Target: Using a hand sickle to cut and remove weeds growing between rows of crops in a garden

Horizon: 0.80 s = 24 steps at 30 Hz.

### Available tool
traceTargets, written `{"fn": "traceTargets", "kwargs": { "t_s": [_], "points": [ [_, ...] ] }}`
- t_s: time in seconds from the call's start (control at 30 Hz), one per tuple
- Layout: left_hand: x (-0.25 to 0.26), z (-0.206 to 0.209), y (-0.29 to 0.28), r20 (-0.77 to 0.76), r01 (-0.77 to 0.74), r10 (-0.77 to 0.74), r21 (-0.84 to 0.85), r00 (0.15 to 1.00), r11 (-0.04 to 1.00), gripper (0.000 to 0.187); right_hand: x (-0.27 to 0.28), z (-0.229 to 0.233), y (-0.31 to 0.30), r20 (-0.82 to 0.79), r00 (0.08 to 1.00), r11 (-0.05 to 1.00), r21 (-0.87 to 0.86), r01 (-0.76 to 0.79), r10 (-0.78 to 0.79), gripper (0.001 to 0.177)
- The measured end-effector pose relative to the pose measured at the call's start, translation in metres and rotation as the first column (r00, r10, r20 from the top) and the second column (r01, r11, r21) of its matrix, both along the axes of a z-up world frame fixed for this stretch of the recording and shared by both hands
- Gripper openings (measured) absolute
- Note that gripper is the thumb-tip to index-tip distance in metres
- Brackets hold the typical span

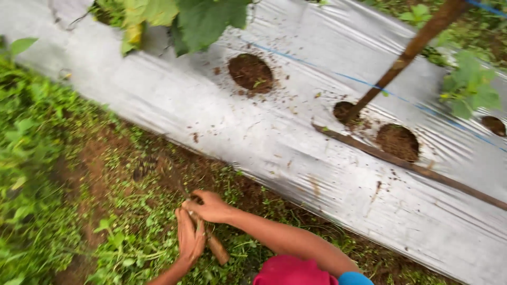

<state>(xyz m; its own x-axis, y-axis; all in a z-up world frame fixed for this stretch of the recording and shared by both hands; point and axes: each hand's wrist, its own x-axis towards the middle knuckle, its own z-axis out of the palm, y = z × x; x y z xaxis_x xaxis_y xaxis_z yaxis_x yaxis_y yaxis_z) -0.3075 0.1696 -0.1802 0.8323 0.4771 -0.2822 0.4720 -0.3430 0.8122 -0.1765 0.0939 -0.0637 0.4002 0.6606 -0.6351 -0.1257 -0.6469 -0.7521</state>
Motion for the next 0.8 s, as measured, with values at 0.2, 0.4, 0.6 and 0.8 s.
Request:
{"fn": "traceTargets", "kwargs": {
  "t_s": [0.2, 0.4, 0.6, 0.8],
  "points": [
    [-0.011, 0.014, -0.011, -0.355, 0.128, -0.14, -0.058, 0.924, 0.99, 0.066, 0.005, -0.061, -0.008, -0.269, 0.963, 0.993, -0.109, -0.045, 0.014, 0.032],
    [-0.02, -0.048, 0.049, -0.486, 0.515, -0.282, 0.453, 0.827, 0.728, 0.102, -0.003, -0.122, -0.027, -0.346, 0.895, 0.959, -0.141, 0.245, -0.28, 0.062],
    [-0.042, -0.163, 0.084, -0.588, 0.613, -0.432, 0.141, 0.684, 0.777, 0.079, -0.006, -0.077, -0.011, -0.205, 0.954, 0.966, -0.186, 0.18, -0.217, 0.053],
    [-0.053, -0.087, 0.059, -0.417, 0.685, -0.688, -0.186, 0.594, 0.704, 0.091, -0.01, -0.043, -0.008, -0.46, 0.85, 0.959, -0.013, 0.282, -0.256, 0.048]
  ]
}}
